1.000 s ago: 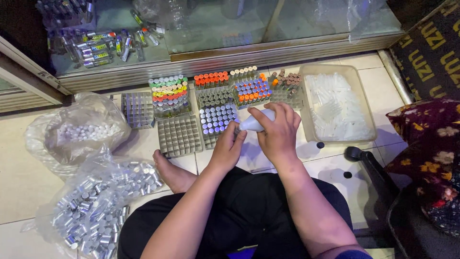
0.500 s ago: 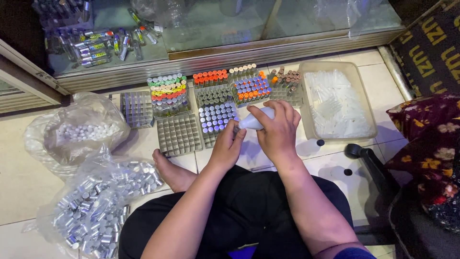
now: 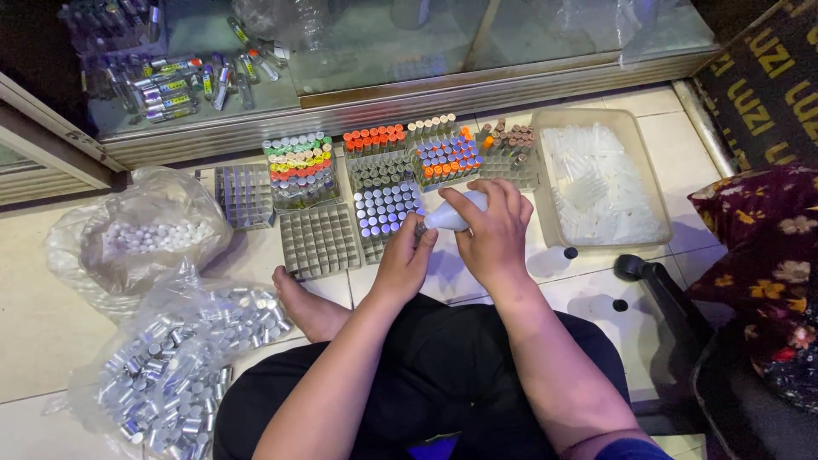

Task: Organizing small perfume vials into grid trays and applying liquid from a squeeze bottle

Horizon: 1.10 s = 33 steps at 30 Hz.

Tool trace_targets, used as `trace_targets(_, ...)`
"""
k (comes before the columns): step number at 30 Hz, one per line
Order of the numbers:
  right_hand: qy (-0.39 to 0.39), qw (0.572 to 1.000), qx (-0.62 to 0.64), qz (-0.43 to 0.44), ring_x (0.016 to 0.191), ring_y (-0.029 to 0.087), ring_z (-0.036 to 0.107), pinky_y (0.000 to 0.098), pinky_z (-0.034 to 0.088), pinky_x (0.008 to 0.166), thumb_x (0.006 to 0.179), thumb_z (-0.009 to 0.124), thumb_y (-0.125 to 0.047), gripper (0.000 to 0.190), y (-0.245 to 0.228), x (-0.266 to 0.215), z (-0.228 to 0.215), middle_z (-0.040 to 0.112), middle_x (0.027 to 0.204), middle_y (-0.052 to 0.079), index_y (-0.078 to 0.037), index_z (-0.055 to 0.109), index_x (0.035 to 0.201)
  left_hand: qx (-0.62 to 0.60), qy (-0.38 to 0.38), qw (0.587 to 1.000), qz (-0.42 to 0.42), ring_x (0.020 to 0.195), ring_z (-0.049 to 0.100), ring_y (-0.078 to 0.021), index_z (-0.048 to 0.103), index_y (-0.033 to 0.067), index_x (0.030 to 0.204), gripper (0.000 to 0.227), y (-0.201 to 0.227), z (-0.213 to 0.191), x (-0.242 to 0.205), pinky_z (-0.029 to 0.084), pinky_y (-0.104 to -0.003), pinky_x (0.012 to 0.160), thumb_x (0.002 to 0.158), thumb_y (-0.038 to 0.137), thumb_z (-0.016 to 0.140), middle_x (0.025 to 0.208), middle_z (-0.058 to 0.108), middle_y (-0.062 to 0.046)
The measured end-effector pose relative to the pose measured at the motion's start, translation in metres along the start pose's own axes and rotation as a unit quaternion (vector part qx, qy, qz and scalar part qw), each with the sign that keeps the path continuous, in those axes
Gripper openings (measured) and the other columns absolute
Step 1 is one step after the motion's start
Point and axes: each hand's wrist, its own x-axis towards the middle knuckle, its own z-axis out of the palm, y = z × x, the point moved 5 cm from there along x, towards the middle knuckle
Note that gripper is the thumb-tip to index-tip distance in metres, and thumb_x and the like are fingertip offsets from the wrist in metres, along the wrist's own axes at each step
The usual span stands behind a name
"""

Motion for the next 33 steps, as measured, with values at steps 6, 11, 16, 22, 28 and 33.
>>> trace_targets(6, -0.114, 0.979, 0.142, 0.095, 0.121, 0.031, 0.058, 0.052, 0.046, 0.093, 0.067, 0.082, -0.01, 0.07, 0.015, -0.008, 0.029, 0.062, 0.116, -0.001, -0.042, 0.068, 0.129, 0.001, 0.009, 1.0, 0.008, 0.068, 0.055, -0.0286, 0.057, 0.0062, 0.1, 0.021, 0.004, -0.004, 0.003, 0.045, -0.041, 0.067, 0.106, 0.026, 0.053, 0.068, 0.054, -0.016)
trace_targets(11, -0.165, 0.927, 0.293, 0.168, 0.118, 0.035, 0.064, 0.0492, 0.051, 0.095, 0.069, 0.086, -0.011, 0.066, 0.012, -0.001, 0.031, 0.068, 0.118, 0.007, -0.033, 0.069, 0.129, -0.008, 0.013, 1.0, 0.005, 0.071, 0.06, -0.0283, 0.056, 0.0077, 0.1, 0.017, -0.002, -0.002, 0.004, 0.049, -0.041, 0.07, 0.105, 0.024, 0.056, 0.073, 0.061, -0.016)
trace_targets(16, -0.174, 0.875, 0.368, 0.262, 0.118, 0.033, 0.066, 0.0438, 0.054, 0.094, 0.07, 0.088, -0.013, 0.067, 0.037, -0.001, 0.044, 0.07, 0.123, 0.012, -0.031, 0.067, 0.132, -0.018, 0.014, 1.0, 0.0, 0.075, 0.061, -0.0283, 0.057, 0.0094, 0.103, 0.012, -0.026, 0.001, 0.007, 0.051, -0.041, 0.074, 0.104, 0.022, 0.057, 0.076, 0.062, -0.014)
trace_targets(22, -0.151, 0.857, 0.368, 0.328, 0.116, 0.034, 0.065, 0.0426, 0.055, 0.095, 0.072, 0.089, -0.018, 0.064, 0.094, -0.015, 0.094, 0.069, 0.121, 0.018, -0.024, 0.066, 0.131, -0.022, 0.01, 0.999, -0.024, 0.078, 0.06, -0.026, 0.056, 0.0112, 0.102, 0.009, -0.065, 0.01, 0.01, 0.05, -0.04, 0.075, 0.105, 0.02, 0.056, 0.079, 0.063, -0.011)
trace_targets(28, -0.155, 0.859, 0.328, 0.36, 0.11, 0.033, 0.065, 0.0448, 0.053, 0.094, 0.072, 0.09, -0.024, 0.06, 0.139, -0.04, 0.159, 0.068, 0.119, 0.017, -0.025, 0.065, 0.126, -0.004, 0.012, 0.999, -0.037, 0.078, 0.061, -0.026, 0.058, 0.0117, 0.1, 0.008, -0.078, 0.013, 0.01, 0.051, -0.039, 0.074, 0.104, 0.018, 0.057, 0.079, 0.065, -0.011)
trace_targets(33, -0.139, 0.838, 0.328, 0.412, 0.11, 0.029, 0.067, 0.0421, 0.053, 0.092, 0.068, 0.087, -0.02, 0.065, 0.159, -0.057, 0.199, 0.069, 0.115, 0.012, -0.024, 0.061, 0.128, 0.001, 0.016, 1.0, 0.002, 0.088, 0.063, -0.0288, 0.062, 0.0115, 0.097, 0.008, -0.07, 0.011, 0.01, 0.052, -0.04, 0.085, 0.102, 0.018, 0.061, 0.086, 0.065, -0.012)
